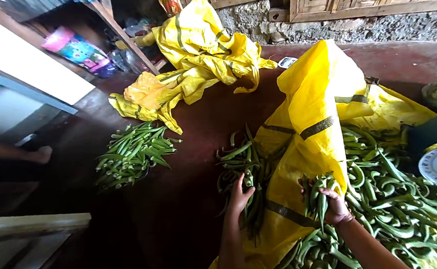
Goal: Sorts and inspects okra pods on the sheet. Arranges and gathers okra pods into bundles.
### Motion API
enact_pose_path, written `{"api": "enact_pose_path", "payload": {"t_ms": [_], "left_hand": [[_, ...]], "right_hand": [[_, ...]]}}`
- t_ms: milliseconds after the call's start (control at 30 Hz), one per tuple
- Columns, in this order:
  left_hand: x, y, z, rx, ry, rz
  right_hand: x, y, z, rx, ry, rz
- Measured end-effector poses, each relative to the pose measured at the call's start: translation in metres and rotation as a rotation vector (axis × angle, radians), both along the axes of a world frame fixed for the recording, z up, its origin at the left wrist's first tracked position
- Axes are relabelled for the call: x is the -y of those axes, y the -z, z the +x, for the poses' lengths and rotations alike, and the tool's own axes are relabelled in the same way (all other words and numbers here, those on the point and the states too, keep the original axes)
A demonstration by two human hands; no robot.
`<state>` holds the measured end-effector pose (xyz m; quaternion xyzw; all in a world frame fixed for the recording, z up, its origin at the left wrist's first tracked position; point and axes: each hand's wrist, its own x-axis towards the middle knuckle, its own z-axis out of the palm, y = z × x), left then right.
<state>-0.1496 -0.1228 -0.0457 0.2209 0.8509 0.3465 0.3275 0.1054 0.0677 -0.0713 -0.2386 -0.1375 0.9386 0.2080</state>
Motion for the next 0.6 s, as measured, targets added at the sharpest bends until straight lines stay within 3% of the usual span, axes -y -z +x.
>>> {"api": "enact_pose_path", "payload": {"t_ms": [67,200,267,400,600], "left_hand": [[0.005,-0.011,0.002,-0.116,0.06,-0.122],[0.014,-0.029,0.025,-0.409,-0.074,-0.102],[0.01,-0.037,0.043,-0.424,-0.035,-0.191],[-0.011,-0.024,0.077,-0.375,0.202,-0.629],[-0.02,-0.012,0.088,-0.448,0.131,-0.79]], "right_hand": [[0.0,-0.002,0.001,-0.005,-0.003,-0.005],[-0.001,-0.002,0.004,-0.042,-0.049,0.005],[-0.001,-0.003,0.005,-0.05,-0.078,0.001],[-0.004,-0.005,0.004,-0.041,-0.127,0.004],[-0.005,-0.011,0.001,-0.064,-0.128,-0.025]]}}
